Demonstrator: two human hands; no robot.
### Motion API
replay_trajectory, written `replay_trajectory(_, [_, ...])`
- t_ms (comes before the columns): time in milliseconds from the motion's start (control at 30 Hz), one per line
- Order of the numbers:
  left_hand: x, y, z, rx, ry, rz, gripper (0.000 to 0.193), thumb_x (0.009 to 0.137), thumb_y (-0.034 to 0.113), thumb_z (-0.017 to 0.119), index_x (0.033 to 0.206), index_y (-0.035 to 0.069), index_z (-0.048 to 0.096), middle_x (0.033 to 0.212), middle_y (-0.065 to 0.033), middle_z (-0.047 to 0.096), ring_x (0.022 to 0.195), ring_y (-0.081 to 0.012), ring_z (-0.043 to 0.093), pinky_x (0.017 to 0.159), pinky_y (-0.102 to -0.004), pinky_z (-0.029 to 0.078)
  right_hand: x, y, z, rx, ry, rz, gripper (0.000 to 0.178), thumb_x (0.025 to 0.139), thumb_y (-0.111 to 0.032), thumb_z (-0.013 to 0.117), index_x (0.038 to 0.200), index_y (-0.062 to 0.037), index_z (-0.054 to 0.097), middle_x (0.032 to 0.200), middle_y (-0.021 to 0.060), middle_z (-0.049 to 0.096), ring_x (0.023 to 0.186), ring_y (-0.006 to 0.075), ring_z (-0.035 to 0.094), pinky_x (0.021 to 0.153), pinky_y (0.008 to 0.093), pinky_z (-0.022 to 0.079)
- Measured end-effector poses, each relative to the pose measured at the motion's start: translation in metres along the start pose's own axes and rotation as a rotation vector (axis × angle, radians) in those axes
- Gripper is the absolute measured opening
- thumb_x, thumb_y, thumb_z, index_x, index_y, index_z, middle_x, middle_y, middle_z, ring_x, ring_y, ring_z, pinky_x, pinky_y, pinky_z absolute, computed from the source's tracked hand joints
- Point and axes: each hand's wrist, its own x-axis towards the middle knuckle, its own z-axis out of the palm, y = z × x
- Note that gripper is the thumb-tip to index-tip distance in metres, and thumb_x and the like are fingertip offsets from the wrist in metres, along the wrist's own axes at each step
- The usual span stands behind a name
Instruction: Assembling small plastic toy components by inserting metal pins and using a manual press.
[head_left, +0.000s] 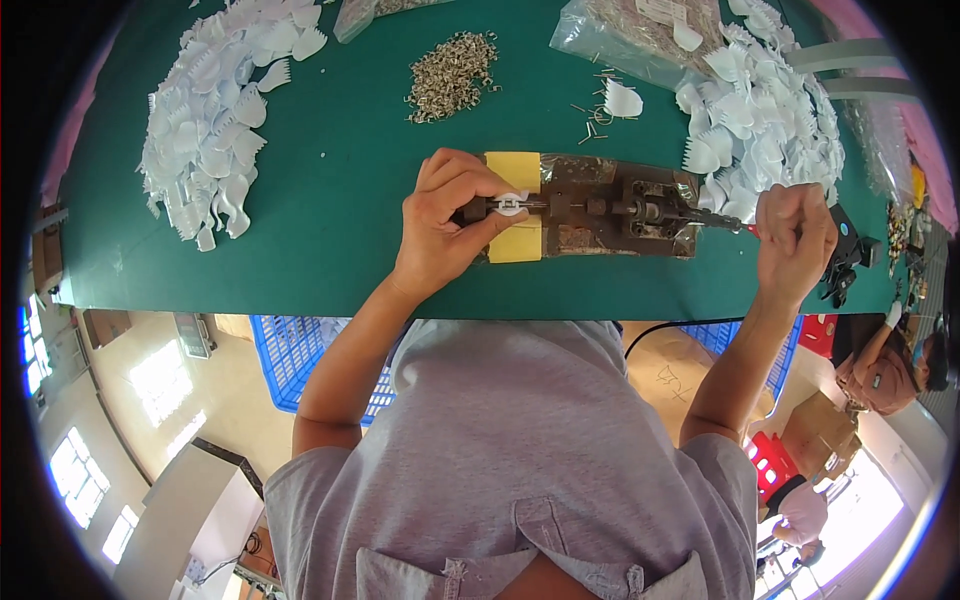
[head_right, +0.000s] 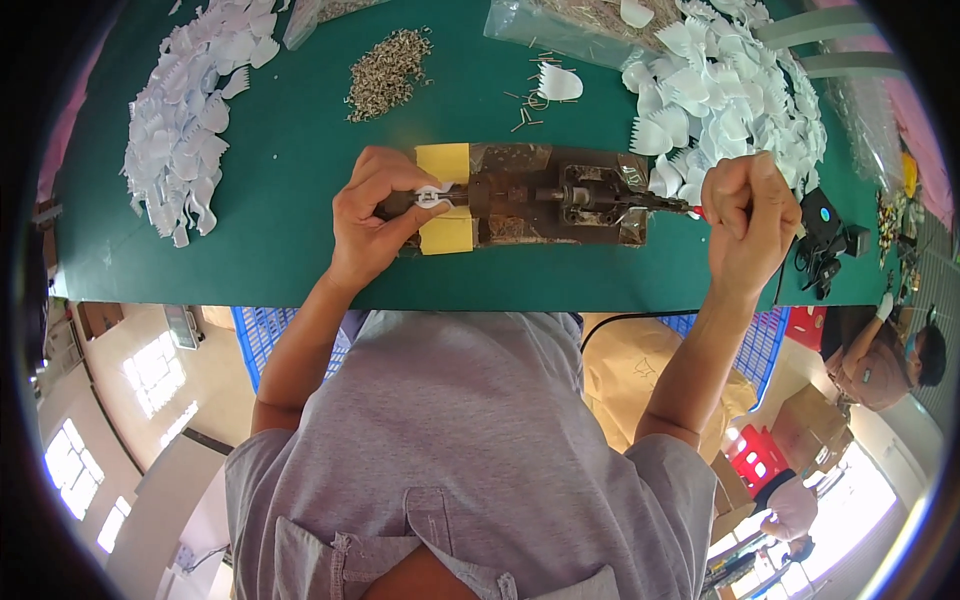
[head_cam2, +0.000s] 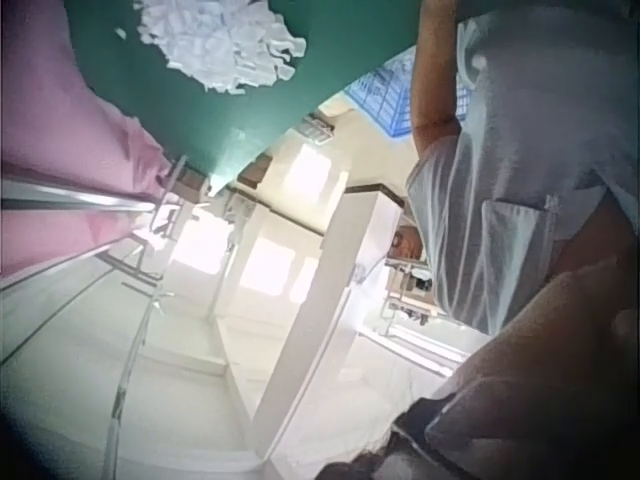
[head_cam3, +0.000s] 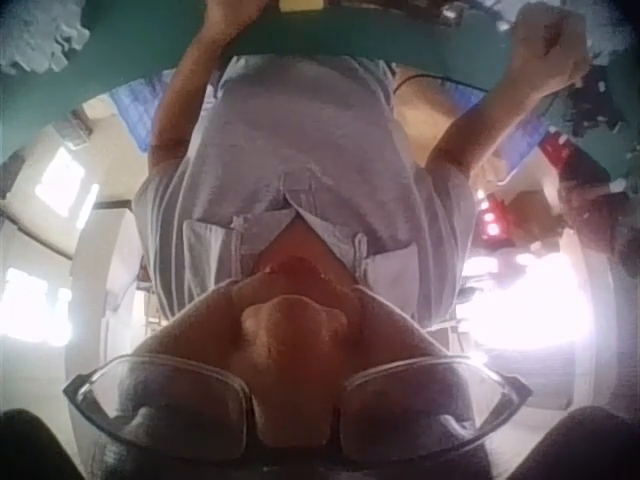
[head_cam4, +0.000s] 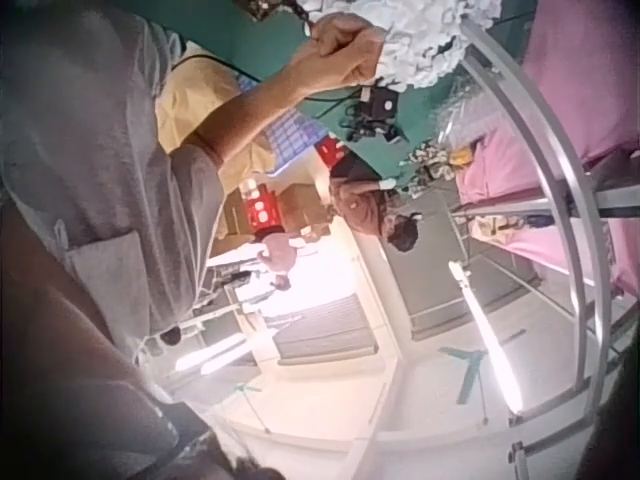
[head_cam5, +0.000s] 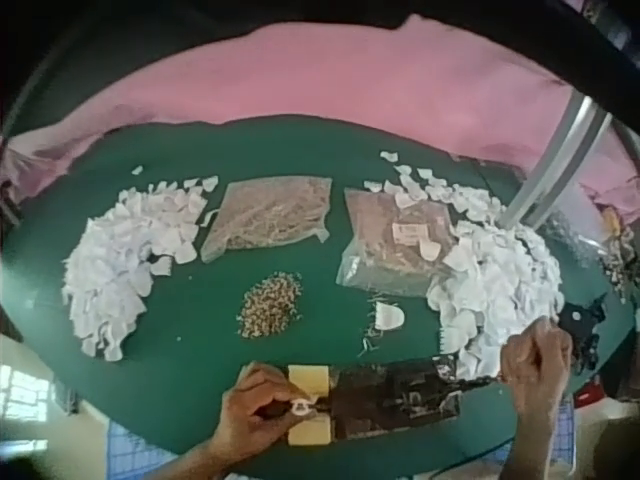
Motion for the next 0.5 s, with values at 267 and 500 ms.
replay_trajectory(267, [0.004, 0.004, 0.001, 0.017, 0.008, 0.018, 0.026, 0.073, 0.0, 0.089, 0.095, 0.006, 0.076, 0.093, -0.0037, 0.069, 0.092, -0.0216, 0.062, 0.084, -0.0348, 0.049, -0.005, 0.012, 0.01, 0.376, 0.083, 0.022, 0.035, 0.111, -0.02, 0.049, 0.081, -0.0052, 0.057, 0.052, -0.0067, 0.034, 0.051, 0.0057, 0.03, 0.049, 0.0235, 0.026])
replay_trajectory(500, [0.002, 0.001, 0.004, -0.021, 0.055, -0.006, 0.025, 0.073, 0.011, 0.09, 0.093, 0.011, 0.075, 0.091, -0.0011, 0.07, 0.093, -0.023, 0.062, 0.087, -0.0374, 0.046, -0.003, -0.006, 0.047, 0.206, -0.02, -0.019, 0.041, 0.11, -0.013, 0.049, 0.07, -0.0061, 0.047, 0.053, -0.003, 0.036, 0.047, 0.0058, 0.028, 0.044, 0.0269, 0.02])
